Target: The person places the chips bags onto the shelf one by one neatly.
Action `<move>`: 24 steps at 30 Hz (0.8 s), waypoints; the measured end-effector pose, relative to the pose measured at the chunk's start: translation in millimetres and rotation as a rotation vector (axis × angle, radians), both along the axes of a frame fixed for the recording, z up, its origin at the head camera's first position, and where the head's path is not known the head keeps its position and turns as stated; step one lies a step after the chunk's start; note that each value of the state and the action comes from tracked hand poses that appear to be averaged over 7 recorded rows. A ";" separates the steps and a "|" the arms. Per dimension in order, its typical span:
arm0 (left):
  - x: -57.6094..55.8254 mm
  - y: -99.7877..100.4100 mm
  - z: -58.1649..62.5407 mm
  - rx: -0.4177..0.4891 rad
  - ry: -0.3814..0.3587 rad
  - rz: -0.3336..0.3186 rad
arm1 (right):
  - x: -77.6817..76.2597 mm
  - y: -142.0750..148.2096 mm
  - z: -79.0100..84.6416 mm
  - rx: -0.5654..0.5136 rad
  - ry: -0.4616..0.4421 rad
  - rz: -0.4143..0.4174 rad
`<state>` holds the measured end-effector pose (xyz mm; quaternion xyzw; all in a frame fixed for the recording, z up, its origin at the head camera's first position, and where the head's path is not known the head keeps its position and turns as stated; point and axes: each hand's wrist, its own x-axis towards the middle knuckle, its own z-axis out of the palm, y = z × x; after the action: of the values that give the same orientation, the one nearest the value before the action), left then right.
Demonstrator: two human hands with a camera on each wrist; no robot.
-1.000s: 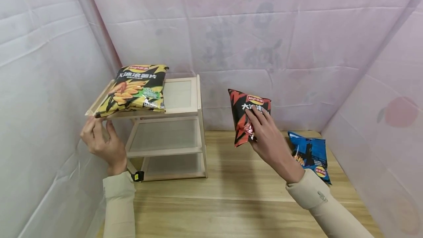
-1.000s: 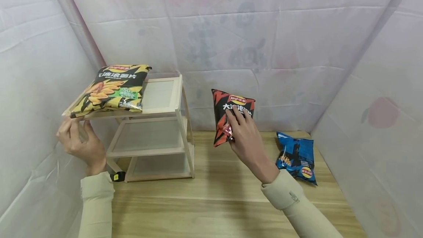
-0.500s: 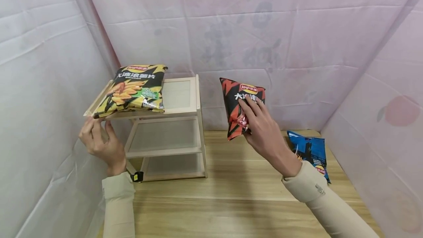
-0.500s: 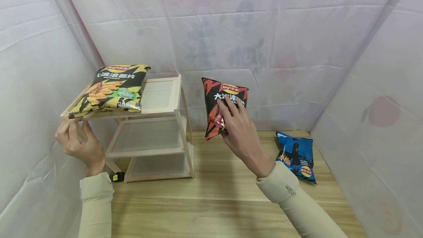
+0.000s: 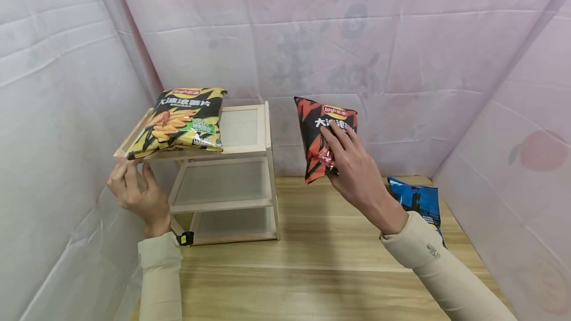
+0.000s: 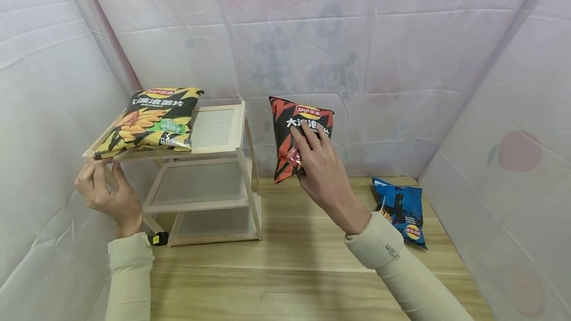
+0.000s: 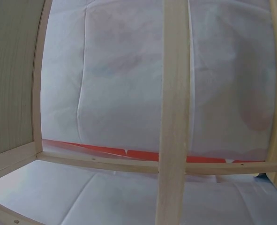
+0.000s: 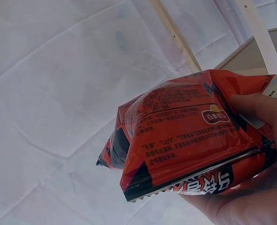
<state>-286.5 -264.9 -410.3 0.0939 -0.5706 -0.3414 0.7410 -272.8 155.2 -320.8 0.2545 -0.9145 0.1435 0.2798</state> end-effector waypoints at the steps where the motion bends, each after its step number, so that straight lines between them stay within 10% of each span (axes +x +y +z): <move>1: 0.1 0.0 0.1 0.000 -0.001 0.000 | 0.1 -0.1 0.7 -0.001 0.000 0.001; 24: 1.7 1.1 1.4 -0.001 -0.003 -0.001 | 0.4 -9.4 21.1 0.018 0.044 0.031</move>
<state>-284.8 -263.8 -408.9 0.0937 -0.5718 -0.3415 0.7401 -272.5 145.7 -299.7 0.2742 -0.9053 0.1342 0.2953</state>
